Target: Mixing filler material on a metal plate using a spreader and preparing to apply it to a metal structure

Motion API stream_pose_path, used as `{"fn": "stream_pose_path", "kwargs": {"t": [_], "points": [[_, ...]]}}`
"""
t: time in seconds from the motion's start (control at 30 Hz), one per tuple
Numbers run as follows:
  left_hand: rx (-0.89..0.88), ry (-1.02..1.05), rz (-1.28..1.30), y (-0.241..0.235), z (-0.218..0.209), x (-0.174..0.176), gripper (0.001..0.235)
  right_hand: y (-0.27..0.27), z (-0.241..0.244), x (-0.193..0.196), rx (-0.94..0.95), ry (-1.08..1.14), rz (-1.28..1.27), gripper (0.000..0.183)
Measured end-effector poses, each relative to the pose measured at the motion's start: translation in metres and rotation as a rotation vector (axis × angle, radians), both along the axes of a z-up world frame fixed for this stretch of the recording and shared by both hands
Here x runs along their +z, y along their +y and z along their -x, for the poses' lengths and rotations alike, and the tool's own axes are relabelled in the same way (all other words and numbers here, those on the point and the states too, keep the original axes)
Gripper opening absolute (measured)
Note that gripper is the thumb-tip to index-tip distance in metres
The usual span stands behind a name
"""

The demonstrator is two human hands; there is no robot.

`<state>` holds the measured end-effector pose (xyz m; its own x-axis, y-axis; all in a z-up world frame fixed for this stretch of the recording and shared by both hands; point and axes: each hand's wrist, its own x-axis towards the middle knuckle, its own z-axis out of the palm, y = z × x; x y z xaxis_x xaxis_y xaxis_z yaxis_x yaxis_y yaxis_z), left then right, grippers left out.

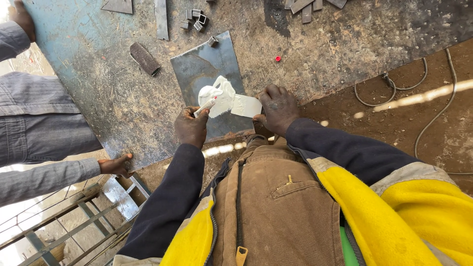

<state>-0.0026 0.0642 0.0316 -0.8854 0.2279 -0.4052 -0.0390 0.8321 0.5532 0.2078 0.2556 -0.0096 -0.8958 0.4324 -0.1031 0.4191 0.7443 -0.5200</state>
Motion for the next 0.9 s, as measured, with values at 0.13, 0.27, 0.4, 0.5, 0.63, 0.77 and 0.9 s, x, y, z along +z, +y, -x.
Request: {"fn": "stream_pose_path", "kwargs": {"t": [0.13,0.27,0.4,0.5,0.63,0.77,0.9], "points": [[0.0,-0.007,-0.004,0.001,-0.002,-0.001,0.025,-0.001,-0.001,-0.008,-0.003,0.004,-0.022,0.068],[-0.007,-0.009,-0.014,0.004,-0.003,0.007,0.021,-0.002,0.0,-0.014,-0.003,0.009,-0.024,0.067],[-0.011,-0.013,-0.004,0.001,0.001,-0.001,0.022,0.0,0.0,-0.004,0.003,-0.031,-0.009,0.063],[-0.027,-0.024,-0.058,0.004,-0.002,0.009,0.021,0.003,0.0,0.013,0.012,-0.031,0.046,0.059],[0.002,-0.007,-0.063,0.005,-0.003,0.008,0.02,0.003,0.001,0.008,0.014,-0.044,0.026,0.058],[0.011,-0.004,-0.053,0.005,-0.004,0.009,0.022,0.002,0.0,0.005,0.015,-0.031,0.034,0.061],[0.065,0.0,-0.034,0.007,-0.006,0.011,0.022,0.002,-0.001,0.002,0.011,-0.015,0.032,0.06]]}}
